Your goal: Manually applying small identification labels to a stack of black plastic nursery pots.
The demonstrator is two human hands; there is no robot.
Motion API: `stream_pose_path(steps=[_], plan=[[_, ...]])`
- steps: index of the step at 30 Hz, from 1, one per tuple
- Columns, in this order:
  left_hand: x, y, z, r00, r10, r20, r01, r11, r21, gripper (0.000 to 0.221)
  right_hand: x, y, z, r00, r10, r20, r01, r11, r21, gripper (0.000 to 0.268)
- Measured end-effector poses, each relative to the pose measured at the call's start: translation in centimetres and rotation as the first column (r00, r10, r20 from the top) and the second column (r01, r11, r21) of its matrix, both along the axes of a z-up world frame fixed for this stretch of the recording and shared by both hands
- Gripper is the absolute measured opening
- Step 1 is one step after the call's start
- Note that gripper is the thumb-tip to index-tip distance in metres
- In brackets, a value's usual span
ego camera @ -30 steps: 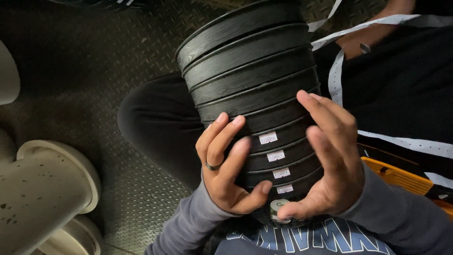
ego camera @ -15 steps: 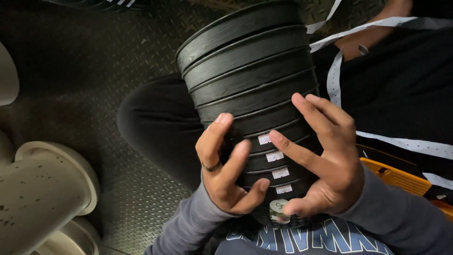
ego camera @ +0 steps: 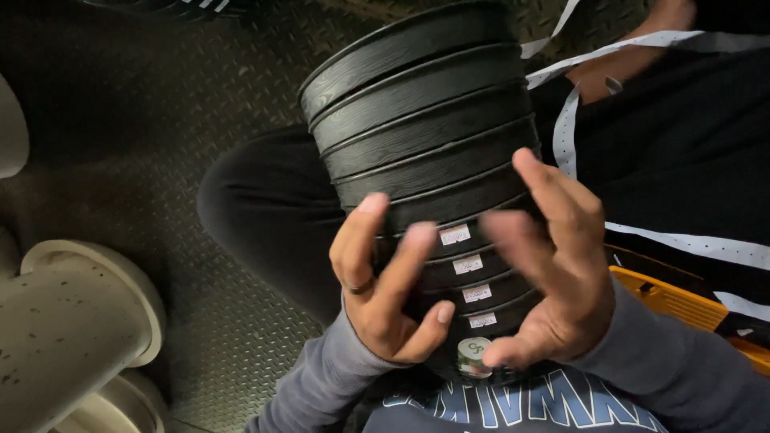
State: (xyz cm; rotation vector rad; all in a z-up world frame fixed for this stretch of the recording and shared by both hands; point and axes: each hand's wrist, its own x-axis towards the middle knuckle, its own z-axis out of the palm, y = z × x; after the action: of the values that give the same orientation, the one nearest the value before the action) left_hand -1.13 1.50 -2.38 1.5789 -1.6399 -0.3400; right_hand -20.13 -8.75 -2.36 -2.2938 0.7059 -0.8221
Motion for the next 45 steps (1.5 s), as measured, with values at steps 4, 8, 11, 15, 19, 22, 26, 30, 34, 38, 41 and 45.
stream_pose_path(steps=[4, 8, 11, 15, 19, 22, 26, 30, 34, 38, 41, 45], plan=[[-0.1, -1.1, 1.8, 0.997, -0.022, 0.076, 0.017, 0.998, 0.064, 0.045, 0.2, 0.0, 0.4, 0.999, -0.015, -0.031, 0.014, 1.000, -0.006, 0.096], [0.1, 0.3, -0.1, 0.999, 0.017, 0.042, -0.018, 1.000, 0.010, 0.054, 0.1, 0.1, 0.1, 0.999, -0.007, 0.032, 0.005, 0.999, 0.044, 0.093], [0.3, 0.3, -0.2, 1.000, -0.019, -0.003, 0.018, 0.998, -0.065, 0.074, 0.0, -0.1, 1.1, 0.999, -0.009, -0.039, 0.008, 0.999, -0.038, 0.083], [0.2, -0.6, 1.3, 0.999, -0.019, 0.043, 0.017, 0.998, 0.056, 0.049, -4.8, -0.9, 3.2, 0.986, 0.020, -0.168, -0.009, 0.998, 0.064, 0.097], [0.1, -1.3, 1.3, 1.000, -0.003, 0.001, 0.003, 0.999, 0.051, 0.048, -12.7, -4.1, 6.2, 0.882, 0.034, -0.470, 0.038, 0.989, 0.143, 0.061], [-0.1, -1.6, 1.4, 0.999, -0.016, -0.049, 0.018, 0.999, 0.035, 0.048, -21.2, -1.0, 2.7, 0.323, -0.132, -0.937, 0.125, 0.988, -0.096, 0.101], [0.1, -1.5, 1.4, 0.999, -0.004, -0.040, 0.006, 0.999, 0.045, 0.048, -23.6, 2.1, 1.1, -0.251, 0.130, -0.959, 0.054, 0.991, 0.121, 0.120], [0.1, -1.1, 1.4, 0.999, -0.002, -0.032, 0.004, 0.998, 0.059, 0.047, -25.4, 4.6, 0.9, 0.116, -0.044, -0.992, -0.070, 0.996, -0.053, 0.086], [0.1, -1.1, 1.3, 0.999, -0.005, -0.032, 0.006, 0.999, 0.045, 0.048, -28.6, 6.9, -0.7, 0.325, -0.066, -0.943, -0.038, 0.996, -0.082, 0.073], [0.0, -1.2, 1.2, 0.999, -0.009, -0.034, 0.009, 1.000, 0.024, 0.048, -28.3, 6.6, -0.6, 0.350, -0.102, -0.931, -0.041, 0.991, -0.124, 0.071], [-0.1, -1.0, 1.2, 0.999, -0.001, -0.035, 0.002, 1.000, 0.019, 0.047, -26.1, 5.0, 1.1, 0.354, -0.100, -0.930, -0.055, 0.990, -0.127, 0.076], [0.0, -0.9, 1.4, 0.999, -0.013, -0.042, 0.014, 1.000, 0.022, 0.046, -19.3, 2.0, 5.9, 0.622, -0.145, -0.769, 0.057, 0.988, -0.141, 0.116]])
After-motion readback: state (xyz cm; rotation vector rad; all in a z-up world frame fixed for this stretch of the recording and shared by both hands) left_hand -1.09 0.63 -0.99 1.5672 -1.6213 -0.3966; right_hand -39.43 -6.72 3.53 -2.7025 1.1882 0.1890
